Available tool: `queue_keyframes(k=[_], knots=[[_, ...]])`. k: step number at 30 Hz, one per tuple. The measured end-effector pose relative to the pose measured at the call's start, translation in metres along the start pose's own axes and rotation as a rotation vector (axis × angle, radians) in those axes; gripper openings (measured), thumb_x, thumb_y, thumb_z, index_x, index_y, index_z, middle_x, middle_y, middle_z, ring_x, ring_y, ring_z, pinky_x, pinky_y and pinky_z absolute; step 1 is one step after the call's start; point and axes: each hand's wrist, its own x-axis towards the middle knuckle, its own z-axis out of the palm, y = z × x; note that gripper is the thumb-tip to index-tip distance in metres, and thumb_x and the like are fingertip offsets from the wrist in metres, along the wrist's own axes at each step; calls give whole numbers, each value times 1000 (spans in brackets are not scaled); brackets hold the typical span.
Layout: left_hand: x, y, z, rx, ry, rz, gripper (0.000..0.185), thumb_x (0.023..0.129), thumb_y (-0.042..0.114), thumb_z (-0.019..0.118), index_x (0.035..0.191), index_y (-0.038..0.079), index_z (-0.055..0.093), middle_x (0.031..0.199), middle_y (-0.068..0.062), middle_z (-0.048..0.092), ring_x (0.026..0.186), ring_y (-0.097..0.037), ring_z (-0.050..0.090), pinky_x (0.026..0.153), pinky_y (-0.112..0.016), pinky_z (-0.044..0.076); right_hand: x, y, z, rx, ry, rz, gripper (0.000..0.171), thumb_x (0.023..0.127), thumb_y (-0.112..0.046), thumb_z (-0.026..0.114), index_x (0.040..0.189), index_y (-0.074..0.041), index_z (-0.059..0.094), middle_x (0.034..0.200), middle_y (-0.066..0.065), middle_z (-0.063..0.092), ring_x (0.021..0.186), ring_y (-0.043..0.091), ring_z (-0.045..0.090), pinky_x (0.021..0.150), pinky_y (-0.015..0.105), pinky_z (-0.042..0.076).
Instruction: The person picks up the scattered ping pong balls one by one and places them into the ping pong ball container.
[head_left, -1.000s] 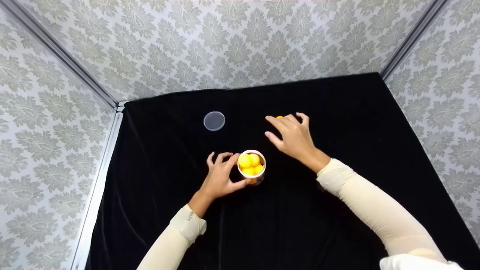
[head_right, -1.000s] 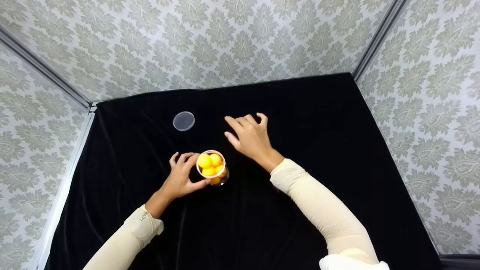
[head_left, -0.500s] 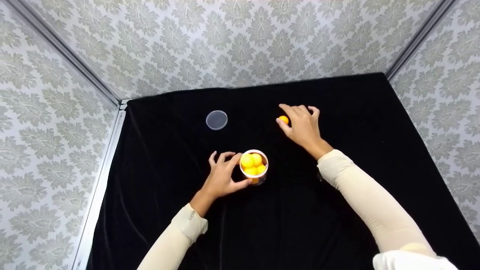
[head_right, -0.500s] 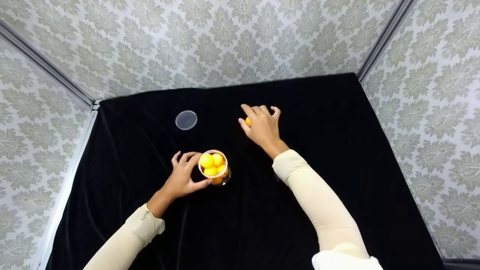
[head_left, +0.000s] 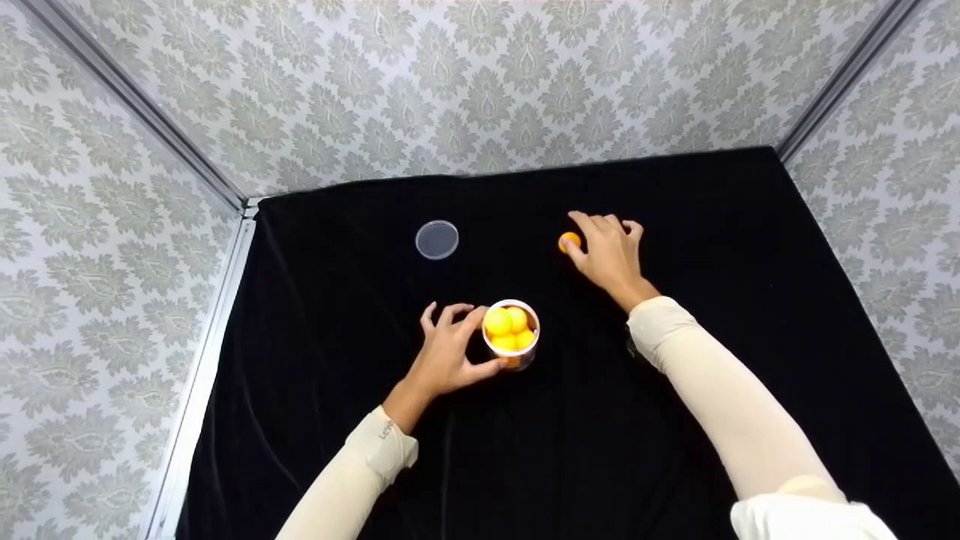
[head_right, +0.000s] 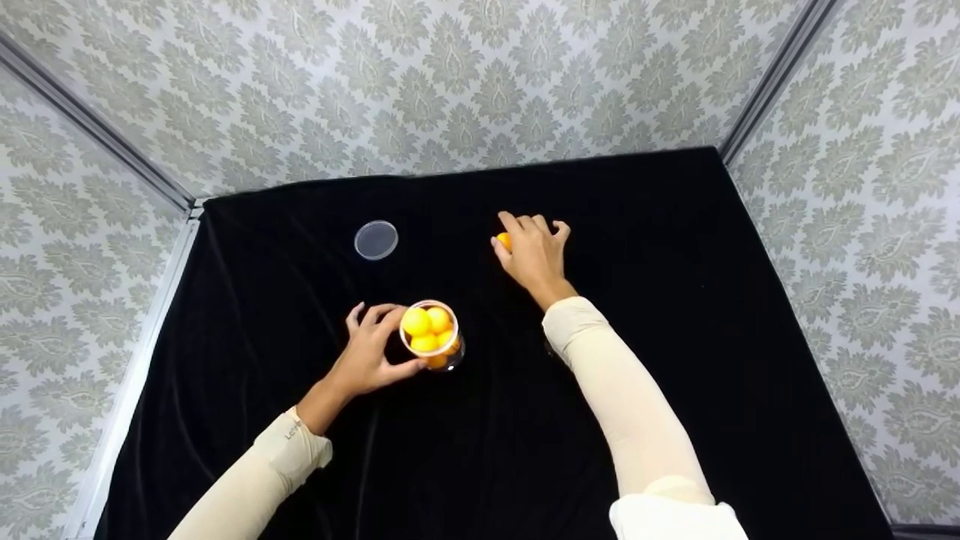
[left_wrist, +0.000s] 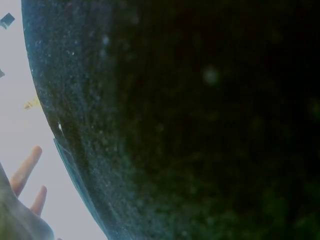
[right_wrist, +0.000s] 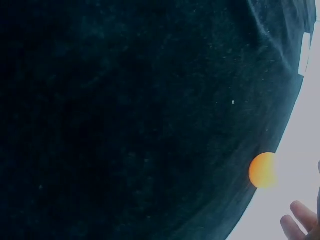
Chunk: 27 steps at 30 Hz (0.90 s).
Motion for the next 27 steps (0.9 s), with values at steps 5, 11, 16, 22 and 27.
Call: queue_keyframes(k=[5, 11, 16, 22, 27], knots=[[0, 0, 1, -5, -12, -5, 83, 78, 73, 70, 141, 21, 55, 122, 3, 71, 126, -27, 54, 108, -76, 22, 0, 8, 11, -28, -51, 27, 50, 94, -42, 68, 139, -22, 61, 127, 9, 70, 114, 33, 61, 103, 63, 32], [0, 0, -1, -9, -18, -12, 83, 77, 72, 71, 141, 22, 55, 123, 4, 71, 127, -26, 54, 108, -76, 21, -2, 12, 22, -27, -92, 20, 52, 94, -47, 68, 139, -22, 61, 126, 11, 71, 113, 34, 61, 101, 64, 31], [0, 0, -1, -5, -15, -12, 82, 77, 72, 71, 141, 23, 55, 123, 5, 71, 127, -24, 53, 108, -76, 21, -2, 12, 27, -33, -119, 26, 53, 94, -47, 68, 139, -21, 60, 125, 12, 71, 112, 36, 61, 102, 65, 31], [0, 0, 0, -2, -12, -6, 82, 77, 72, 71, 141, 22, 54, 121, 4, 72, 127, -24, 53, 108, -76, 22, -3, 12, 32, -47, -126, 25, 48, 94, -44, 69, 136, -22, 61, 118, 11, 73, 109, 36, 62, 101, 66, 32], [-1, -1, -2, 7, 0, 0, 82, 78, 72, 71, 141, 22, 55, 120, 5, 73, 126, -24, 54, 107, -77, 24, -4, 11, 35, -53, -101, 9, 43, 93, -40, 71, 131, -21, 63, 111, 11, 75, 105, 35, 62, 99, 66, 33]])
